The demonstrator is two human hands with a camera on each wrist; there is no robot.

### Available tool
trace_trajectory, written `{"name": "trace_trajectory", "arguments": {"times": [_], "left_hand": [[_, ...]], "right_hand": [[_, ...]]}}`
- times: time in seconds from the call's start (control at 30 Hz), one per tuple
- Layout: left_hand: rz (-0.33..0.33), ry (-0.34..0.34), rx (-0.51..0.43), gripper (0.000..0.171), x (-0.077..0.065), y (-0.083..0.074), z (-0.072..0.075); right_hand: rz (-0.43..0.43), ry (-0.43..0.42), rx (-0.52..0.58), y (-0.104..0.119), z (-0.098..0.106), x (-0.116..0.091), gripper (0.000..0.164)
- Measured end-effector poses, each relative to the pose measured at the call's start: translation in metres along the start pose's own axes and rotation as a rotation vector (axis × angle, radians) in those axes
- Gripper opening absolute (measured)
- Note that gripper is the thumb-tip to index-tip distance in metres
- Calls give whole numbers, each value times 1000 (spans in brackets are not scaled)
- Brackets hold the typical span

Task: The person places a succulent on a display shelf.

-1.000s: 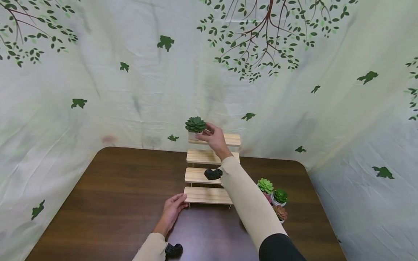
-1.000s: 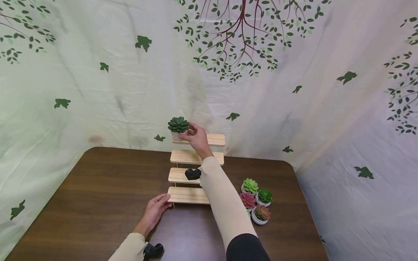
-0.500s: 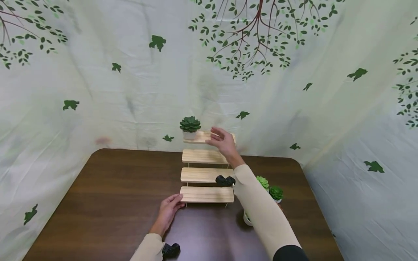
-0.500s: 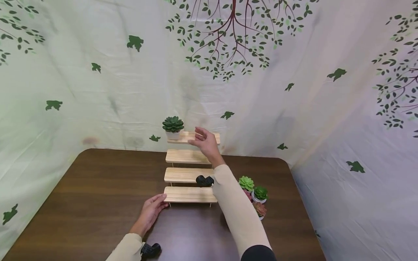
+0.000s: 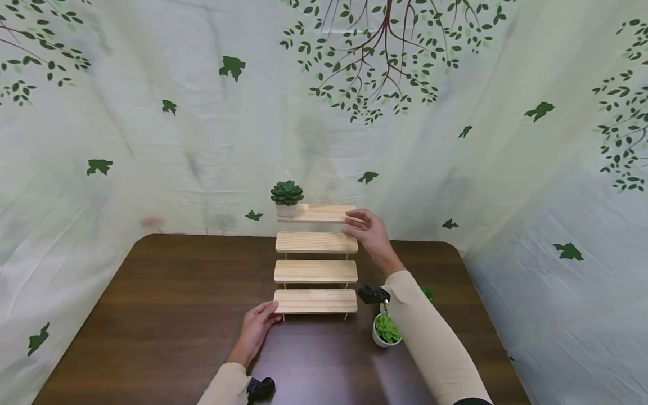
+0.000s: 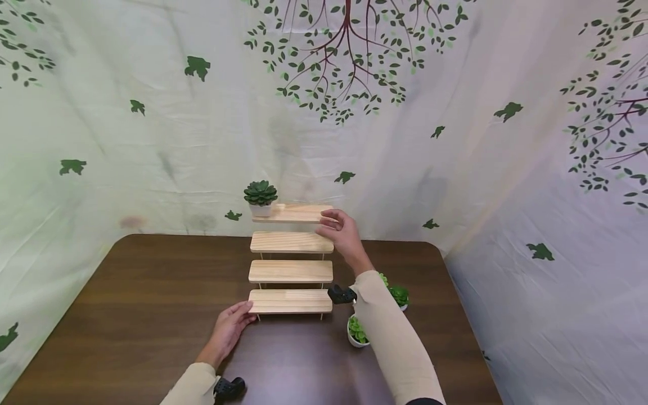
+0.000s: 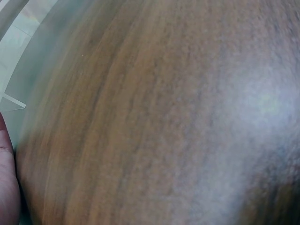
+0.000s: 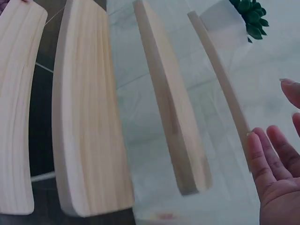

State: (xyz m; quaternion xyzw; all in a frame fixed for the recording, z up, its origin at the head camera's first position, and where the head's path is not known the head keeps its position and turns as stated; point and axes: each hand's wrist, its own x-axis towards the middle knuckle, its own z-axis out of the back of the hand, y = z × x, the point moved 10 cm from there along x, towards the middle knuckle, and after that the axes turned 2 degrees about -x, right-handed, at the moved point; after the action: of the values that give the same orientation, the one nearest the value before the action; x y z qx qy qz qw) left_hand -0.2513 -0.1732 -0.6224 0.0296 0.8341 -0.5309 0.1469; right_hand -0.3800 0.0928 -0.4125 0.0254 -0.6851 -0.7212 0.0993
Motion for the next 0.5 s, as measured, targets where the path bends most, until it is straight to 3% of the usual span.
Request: {"name": "trace_trajectory", "arguments": {"times": [0.17, 0.5], "left_hand": [[1, 6, -6, 10, 0, 0, -1], [4, -9, -8, 8, -2, -2, 0]], "right_hand": [[5, 6, -22, -9, 21, -13, 45], [-72, -10, -69, -44, 70, -41, 49]]}}
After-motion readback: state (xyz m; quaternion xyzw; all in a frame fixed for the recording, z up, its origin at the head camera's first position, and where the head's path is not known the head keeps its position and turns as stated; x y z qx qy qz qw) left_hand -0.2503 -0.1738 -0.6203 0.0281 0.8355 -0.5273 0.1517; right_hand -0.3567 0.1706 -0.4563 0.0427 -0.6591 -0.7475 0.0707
